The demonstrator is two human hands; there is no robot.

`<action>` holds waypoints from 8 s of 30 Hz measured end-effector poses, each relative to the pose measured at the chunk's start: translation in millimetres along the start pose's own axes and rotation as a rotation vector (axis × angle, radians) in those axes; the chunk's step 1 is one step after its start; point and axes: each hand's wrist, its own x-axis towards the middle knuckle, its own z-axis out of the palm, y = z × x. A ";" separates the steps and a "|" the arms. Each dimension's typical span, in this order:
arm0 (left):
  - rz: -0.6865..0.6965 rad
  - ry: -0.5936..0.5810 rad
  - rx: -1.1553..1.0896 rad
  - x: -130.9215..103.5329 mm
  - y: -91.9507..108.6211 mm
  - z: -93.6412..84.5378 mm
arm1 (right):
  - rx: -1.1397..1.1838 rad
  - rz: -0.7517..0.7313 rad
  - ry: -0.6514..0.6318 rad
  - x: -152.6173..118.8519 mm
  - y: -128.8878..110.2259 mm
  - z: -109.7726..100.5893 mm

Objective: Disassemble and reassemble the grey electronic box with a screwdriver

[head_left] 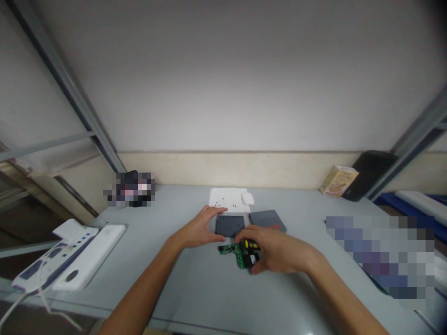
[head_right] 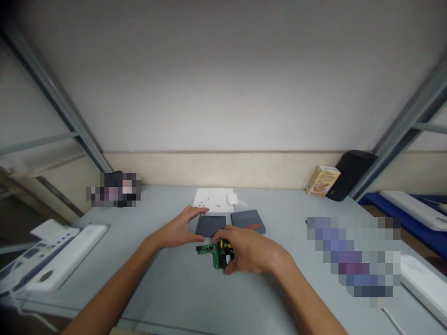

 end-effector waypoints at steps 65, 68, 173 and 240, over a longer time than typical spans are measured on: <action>0.153 0.013 0.157 2.8 11.9 6.8 | 0.012 0.022 0.234 3.6 32.8 -19.2; 0.155 0.007 0.160 2.9 10.5 6.9 | 0.090 -0.009 0.140 2.3 21.0 -16.9; 0.114 0.021 0.161 -1.3 8.9 -5.0 | 0.167 -0.017 0.143 -6.0 23.5 -22.9; 0.011 -0.004 0.009 -3.0 6.7 -6.3 | -0.226 0.011 0.302 25.2 26.9 0.4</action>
